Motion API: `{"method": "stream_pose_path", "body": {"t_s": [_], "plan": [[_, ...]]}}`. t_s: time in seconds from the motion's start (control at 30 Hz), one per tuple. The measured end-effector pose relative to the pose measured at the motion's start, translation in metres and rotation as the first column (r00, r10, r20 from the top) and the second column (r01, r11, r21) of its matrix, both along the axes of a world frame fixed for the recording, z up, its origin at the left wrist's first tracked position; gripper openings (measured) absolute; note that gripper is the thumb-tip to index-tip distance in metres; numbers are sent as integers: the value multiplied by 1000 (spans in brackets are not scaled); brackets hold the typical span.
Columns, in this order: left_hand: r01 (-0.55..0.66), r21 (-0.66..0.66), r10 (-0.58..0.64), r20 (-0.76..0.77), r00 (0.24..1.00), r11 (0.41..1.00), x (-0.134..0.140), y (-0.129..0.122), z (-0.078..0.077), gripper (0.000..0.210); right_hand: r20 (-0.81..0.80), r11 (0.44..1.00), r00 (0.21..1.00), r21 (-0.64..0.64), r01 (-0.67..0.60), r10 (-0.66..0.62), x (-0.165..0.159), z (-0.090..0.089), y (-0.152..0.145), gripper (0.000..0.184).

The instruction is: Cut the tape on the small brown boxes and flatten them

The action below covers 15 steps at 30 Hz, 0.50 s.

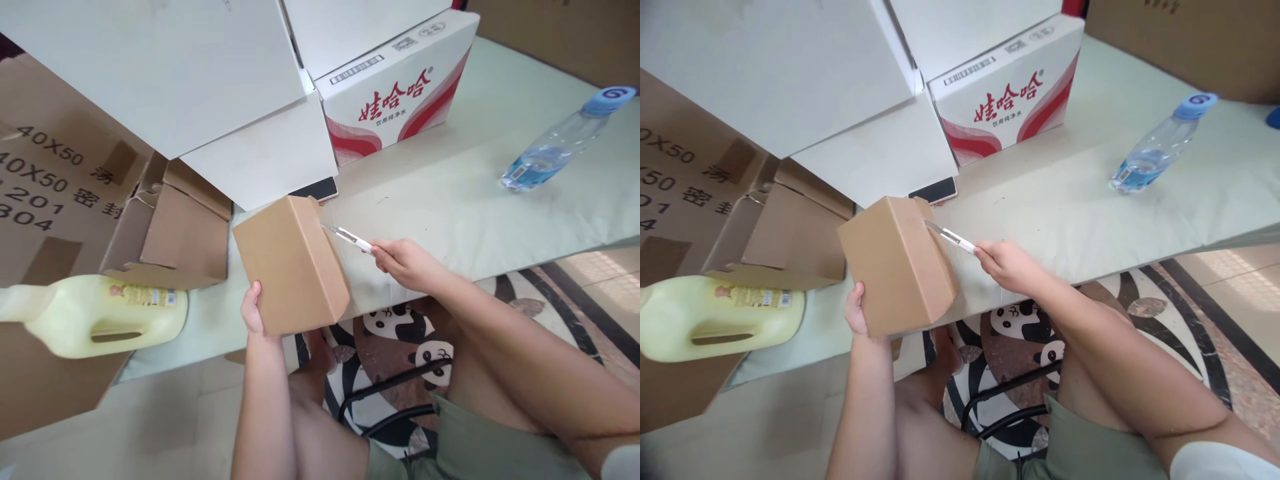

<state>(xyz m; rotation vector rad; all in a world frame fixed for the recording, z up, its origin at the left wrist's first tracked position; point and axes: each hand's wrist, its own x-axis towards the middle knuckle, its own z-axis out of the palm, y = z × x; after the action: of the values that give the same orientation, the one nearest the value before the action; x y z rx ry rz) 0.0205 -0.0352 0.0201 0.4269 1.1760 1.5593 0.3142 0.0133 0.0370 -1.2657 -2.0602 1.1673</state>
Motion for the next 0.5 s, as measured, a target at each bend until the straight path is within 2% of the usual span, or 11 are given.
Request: {"method": "stream_pose_path", "body": {"t_s": [0.07,0.1,0.17,0.23,0.33,0.43,0.5], "plan": [[-42,42,42,2,999,998,-3,2,0,44,-24,1000,999,7,-29,29,2,-5,1,35],[-61,65,60,4,998,996,-6,3,-1,44,-36,1000,999,3,-2,3,3,-8,1,35],[-81,103,80,10,997,991,-11,3,-2,42,-32,987,987,-5,160,-160,6,-19,5,39],[-78,117,77,14,997,990,-15,2,-3,41,44,945,944,-4,328,-328,8,-32,12,40],[-42,72,42,12,999,996,-19,0,-4,40,141,909,899,110,402,-414,9,-48,21,31],[-13,14,13,8,1000,1000,-20,0,-4,41,-4,877,929,328,351,-370,4,-50,17,40],[15,-4,-15,12,1000,1000,-18,1,-2,43,-122,887,974,404,225,-191,-2,-44,9,47]]}}
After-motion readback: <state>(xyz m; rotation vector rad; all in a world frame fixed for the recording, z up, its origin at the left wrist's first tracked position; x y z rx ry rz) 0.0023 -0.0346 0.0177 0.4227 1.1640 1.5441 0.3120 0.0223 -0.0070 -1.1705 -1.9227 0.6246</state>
